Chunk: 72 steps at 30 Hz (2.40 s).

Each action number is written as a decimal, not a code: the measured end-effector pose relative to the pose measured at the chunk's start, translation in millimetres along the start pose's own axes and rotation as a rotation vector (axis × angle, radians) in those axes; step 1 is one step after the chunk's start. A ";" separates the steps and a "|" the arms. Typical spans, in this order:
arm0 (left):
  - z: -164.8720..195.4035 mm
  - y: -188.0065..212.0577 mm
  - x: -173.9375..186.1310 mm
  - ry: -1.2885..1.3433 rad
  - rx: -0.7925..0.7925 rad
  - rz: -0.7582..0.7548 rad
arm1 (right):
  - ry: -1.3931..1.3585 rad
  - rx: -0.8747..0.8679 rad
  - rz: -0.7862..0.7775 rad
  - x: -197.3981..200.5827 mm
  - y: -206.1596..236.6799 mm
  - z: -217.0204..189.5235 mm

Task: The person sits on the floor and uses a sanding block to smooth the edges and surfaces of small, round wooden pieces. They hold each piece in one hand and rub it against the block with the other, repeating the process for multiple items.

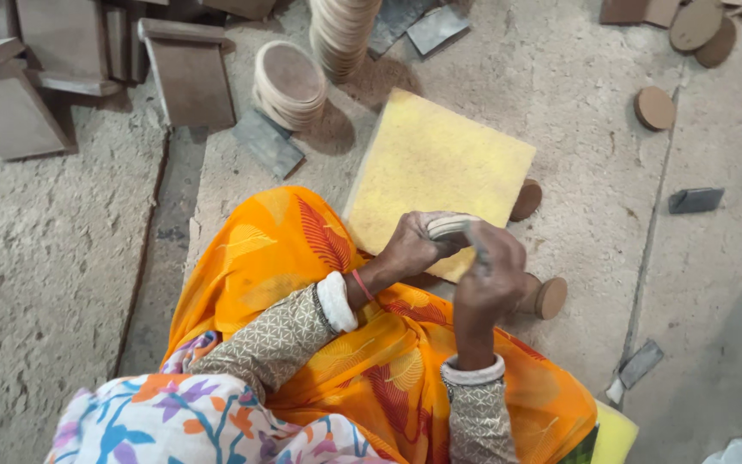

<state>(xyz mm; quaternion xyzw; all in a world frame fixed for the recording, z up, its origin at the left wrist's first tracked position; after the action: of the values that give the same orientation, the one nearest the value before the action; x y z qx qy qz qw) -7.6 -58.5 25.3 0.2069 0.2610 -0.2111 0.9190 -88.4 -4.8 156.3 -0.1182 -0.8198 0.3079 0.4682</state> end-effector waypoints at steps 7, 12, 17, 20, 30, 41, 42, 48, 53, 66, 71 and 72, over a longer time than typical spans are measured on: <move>7.7 -0.3 11.3 0.004 -0.074 0.013 | -0.052 -0.075 0.001 -5.3 -10.9 2.6; -5.7 -3.7 10.0 -0.129 -0.024 0.057 | -0.311 -0.352 0.098 -8.3 7.8 32.0; -12.2 -9.8 13.2 -0.068 -0.009 0.063 | 0.207 0.236 -0.219 -18.2 -5.8 -14.4; -9.6 -9.1 15.4 -0.158 0.028 0.086 | 0.088 0.205 -0.180 -18.7 -9.6 -12.0; -2.4 -8.3 12.7 -0.140 0.099 0.082 | -0.116 -0.196 0.025 -7.0 11.1 35.4; 6.5 -4.4 20.0 -0.035 0.028 0.104 | -0.190 -0.245 0.048 -27.0 20.3 53.6; 7.3 -5.1 20.7 -0.078 0.039 0.127 | -0.363 -0.437 0.151 -34.9 44.9 69.5; -2.8 -12.8 15.3 0.091 0.253 0.120 | -0.777 -0.995 0.302 -103.3 167.4 112.5; 0.4 -17.7 11.1 0.586 0.242 -0.119 | -1.687 -1.306 0.235 -124.7 175.6 125.2; 11.2 -10.7 9.1 0.244 0.092 -0.010 | -1.200 -0.847 0.228 -28.4 56.5 54.4; 3.2 -8.3 -2.9 -0.036 0.093 -0.032 | 0.051 -0.338 -0.206 -3.1 16.6 40.7; 2.8 -8.0 -4.3 -0.095 0.090 -0.024 | 0.104 -0.276 -0.240 -3.0 12.2 37.9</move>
<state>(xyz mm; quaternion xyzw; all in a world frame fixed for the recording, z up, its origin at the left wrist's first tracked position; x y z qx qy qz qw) -13.8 -65.2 27.8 0.2347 0.2096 -0.2434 0.9175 -119.8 -11.6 132.6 -0.0985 -0.8373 0.1278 0.5224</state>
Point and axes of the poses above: each hand's wrist, its own y-axis away from the middle knuckle, its own x-axis out of the back of the hand, z = x × y, the point moved 7 cm from there along -y, towards the middle knuckle, and after that the axes turned 14 degrees about x, right-handed, at the moved point
